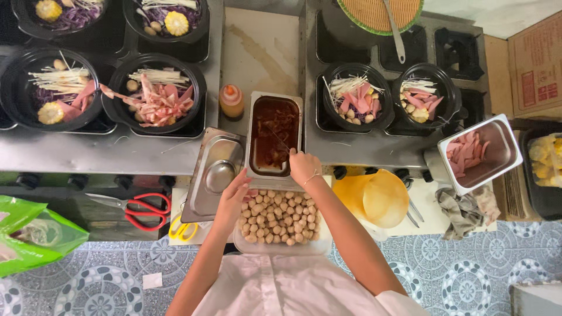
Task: The person assembles multiple individual hot pot bowls by adding sliced ham, shredded meat, and a red sauce to bowls already containing vegetables and corn. They use scissors to cut meat and tongs to place sauce, then ladle broth into a pitcher from a large pot.
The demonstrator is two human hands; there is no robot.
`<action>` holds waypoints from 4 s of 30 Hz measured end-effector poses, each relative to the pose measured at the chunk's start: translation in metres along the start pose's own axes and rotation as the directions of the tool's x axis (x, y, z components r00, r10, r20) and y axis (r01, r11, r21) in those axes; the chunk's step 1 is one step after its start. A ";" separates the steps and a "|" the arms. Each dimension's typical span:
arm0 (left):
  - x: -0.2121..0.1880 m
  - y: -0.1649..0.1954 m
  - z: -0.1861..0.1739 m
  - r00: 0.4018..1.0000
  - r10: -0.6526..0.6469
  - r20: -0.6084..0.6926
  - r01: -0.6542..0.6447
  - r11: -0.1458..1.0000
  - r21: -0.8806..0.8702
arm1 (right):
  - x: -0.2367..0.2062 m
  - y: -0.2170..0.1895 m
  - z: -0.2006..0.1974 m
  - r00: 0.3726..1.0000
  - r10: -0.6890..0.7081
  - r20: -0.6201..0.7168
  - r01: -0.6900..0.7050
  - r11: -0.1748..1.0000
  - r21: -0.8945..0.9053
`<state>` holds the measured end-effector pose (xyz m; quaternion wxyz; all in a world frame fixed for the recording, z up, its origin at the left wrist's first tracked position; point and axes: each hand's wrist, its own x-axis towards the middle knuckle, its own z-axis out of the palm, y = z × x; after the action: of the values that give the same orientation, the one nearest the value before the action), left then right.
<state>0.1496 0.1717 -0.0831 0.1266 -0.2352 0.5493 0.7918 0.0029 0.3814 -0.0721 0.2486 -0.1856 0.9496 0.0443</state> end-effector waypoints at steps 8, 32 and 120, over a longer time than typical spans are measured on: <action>-0.019 0.022 -0.012 0.998 0.064 0.007 -0.064 0.996 -0.066 | -0.023 0.024 0.006 0.967 0.063 -0.247 0.020 0.947 0.321; -0.007 0.009 -0.043 0.965 0.213 -0.152 -0.218 0.976 -0.017 | -0.026 0.004 0.011 0.966 0.216 0.139 -0.245 0.610 0.754; -0.033 0.019 -0.111 0.917 0.318 -0.238 -0.338 0.940 -0.044 | -0.023 -0.168 -0.140 0.911 -0.212 -0.353 0.404 0.291 0.868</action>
<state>0.1951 0.0638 -0.0821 -0.0818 -0.2340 0.5579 0.7920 0.0206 0.2080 0.0626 0.2311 -0.1949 0.7689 -0.5634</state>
